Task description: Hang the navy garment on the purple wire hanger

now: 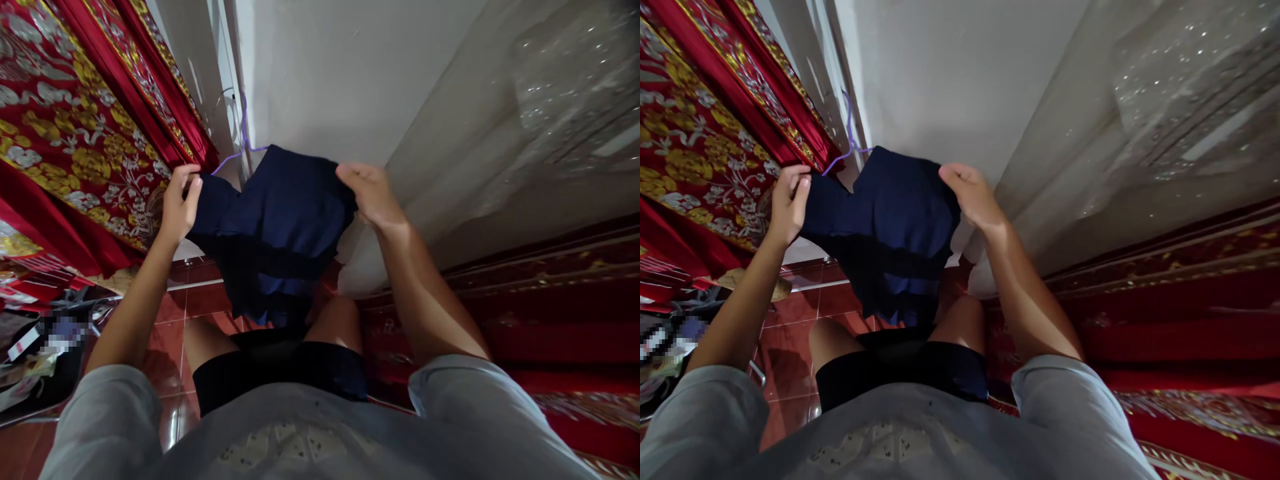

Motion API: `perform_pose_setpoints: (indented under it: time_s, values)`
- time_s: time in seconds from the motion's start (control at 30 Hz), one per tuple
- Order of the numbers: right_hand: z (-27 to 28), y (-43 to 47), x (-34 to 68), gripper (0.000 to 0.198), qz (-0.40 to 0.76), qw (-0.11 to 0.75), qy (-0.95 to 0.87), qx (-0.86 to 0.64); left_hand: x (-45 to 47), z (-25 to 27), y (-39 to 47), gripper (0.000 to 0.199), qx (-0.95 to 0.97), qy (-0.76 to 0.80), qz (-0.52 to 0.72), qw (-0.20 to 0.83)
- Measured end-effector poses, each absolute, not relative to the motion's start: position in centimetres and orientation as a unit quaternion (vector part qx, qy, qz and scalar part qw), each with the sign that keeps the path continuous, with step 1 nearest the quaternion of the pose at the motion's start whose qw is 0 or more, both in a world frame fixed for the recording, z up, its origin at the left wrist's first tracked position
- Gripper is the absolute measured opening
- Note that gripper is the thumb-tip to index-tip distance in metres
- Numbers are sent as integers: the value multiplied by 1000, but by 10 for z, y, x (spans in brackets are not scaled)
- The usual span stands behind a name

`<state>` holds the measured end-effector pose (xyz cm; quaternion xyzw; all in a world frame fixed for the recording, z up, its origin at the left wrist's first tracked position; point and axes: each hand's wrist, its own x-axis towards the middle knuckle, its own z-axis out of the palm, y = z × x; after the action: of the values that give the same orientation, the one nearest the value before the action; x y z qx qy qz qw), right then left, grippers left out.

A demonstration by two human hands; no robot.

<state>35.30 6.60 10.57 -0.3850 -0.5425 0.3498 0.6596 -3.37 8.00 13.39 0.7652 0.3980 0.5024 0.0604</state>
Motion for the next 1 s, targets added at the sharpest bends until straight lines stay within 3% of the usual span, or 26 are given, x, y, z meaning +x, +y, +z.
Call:
perform_pose_setpoints:
  time_s: [0.13,0.27,0.33,0.43,0.5,0.57,0.67,0.7,0.77,0.83,0.9,1.0]
  values:
    - [137,48,349,31,287,724,-519,-351,2,160,54,47,801,309,511,43]
    - [146,6,326,40,255,719,-540,-357,17,177,34,54,754,332,499,267]
    - [146,-18,305,38,280,613,-651,-349,18,177,29,59,722,363,465,361]
    - [145,-43,277,34,333,339,-837,-273,15,168,18,54,701,431,432,369]
    - [139,-42,270,33,364,218,-878,-222,11,160,2,44,681,471,403,390]
    - [126,-26,271,32,370,230,-871,-226,4,156,-19,34,664,484,341,456]
    - [94,12,281,43,300,381,-816,-314,-8,160,-50,30,680,471,170,535]
    - [82,24,283,49,284,405,-801,-338,-12,163,-57,31,697,470,127,526]
    - [61,41,285,42,305,401,-785,-361,-18,170,-64,32,735,478,107,468]
    - [51,45,288,32,389,347,-775,-357,-25,174,-58,31,759,490,166,396]
    - [53,40,293,38,487,305,-742,-345,-34,174,-42,30,759,498,243,341]
    - [75,30,304,45,567,344,-658,-358,-45,167,-9,23,745,502,352,262]
